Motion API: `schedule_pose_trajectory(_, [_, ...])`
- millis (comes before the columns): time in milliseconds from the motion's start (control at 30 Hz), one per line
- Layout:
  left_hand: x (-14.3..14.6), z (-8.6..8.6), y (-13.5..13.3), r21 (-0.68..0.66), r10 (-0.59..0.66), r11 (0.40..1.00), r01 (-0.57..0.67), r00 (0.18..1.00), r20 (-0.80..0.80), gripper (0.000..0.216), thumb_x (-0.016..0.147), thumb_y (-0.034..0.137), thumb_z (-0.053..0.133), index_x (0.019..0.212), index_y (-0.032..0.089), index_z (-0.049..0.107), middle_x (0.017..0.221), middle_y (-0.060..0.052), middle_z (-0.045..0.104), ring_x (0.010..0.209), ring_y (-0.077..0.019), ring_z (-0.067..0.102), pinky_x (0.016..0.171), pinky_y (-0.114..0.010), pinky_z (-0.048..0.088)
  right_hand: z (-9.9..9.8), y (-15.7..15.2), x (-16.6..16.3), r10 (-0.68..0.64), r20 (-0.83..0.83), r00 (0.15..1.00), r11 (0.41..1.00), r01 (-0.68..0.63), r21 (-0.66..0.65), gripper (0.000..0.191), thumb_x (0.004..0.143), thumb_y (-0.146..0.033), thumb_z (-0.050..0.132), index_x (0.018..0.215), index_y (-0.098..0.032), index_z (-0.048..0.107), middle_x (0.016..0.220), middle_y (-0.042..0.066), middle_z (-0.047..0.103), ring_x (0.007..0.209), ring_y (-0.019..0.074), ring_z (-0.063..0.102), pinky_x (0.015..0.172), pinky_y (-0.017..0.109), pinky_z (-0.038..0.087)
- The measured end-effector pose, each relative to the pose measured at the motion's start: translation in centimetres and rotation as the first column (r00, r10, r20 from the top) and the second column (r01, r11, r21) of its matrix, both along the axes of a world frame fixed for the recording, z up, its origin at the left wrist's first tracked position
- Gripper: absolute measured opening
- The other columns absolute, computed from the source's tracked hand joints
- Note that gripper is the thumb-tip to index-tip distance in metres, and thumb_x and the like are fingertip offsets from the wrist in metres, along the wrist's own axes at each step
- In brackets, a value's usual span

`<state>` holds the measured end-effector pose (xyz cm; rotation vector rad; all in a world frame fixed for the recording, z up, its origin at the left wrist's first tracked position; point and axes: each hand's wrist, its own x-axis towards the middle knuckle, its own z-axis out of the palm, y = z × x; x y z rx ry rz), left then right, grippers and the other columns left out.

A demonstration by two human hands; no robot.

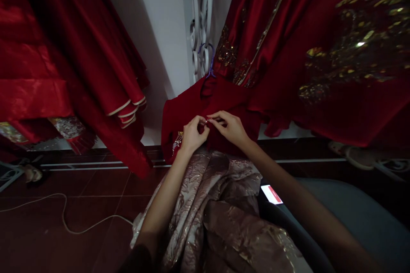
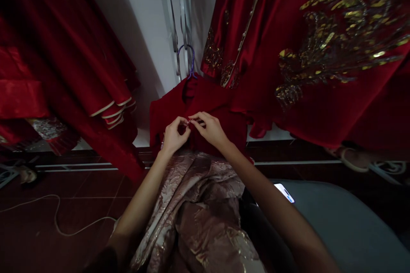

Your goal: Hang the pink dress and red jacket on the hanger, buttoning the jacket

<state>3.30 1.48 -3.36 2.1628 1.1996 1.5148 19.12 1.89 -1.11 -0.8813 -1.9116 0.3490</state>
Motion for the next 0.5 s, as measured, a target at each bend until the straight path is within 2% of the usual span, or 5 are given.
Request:
schedule_pose_trajectory(233, [-0.8, 2.0, -0.1, -0.056, -0.079, 0.996, 0.071, 0.984, -0.157, 0.007, 0.079, 0.025, 0.056, 0.084, 0.019, 0.054, 0.084, -0.003, 0.066, 0.077, -0.0140, 0.063, 0.073, -0.026, 0.048, -0.1, -0.4, 0.6, -0.041, -0.039, 0.998, 0.999, 0.041, -0.016, 0.028, 0.082, -0.032, 0.059, 0.107, -0.023, 0.069, 0.102, 0.003, 0.067, 0.088, 0.0164, 0.065, 0.077, 0.029, 0.058])
schedule_pose_trajectory(500, [-0.7, 2.0, -0.2, -0.041, -0.090, 0.996, 0.084, 0.977, -0.195, 0.010, 0.080, 0.023, 0.055, 0.089, 0.020, 0.057, 0.090, -0.005, 0.068, 0.082, -0.0161, 0.065, 0.075, -0.027, 0.049, 0.3, -0.3, 1.1, -0.042, -0.035, 0.999, 0.998, 0.040, -0.053, 0.029, 0.079, -0.035, 0.062, 0.105, -0.026, 0.070, 0.104, 0.002, 0.068, 0.091, 0.0198, 0.065, 0.083, 0.037, 0.057])
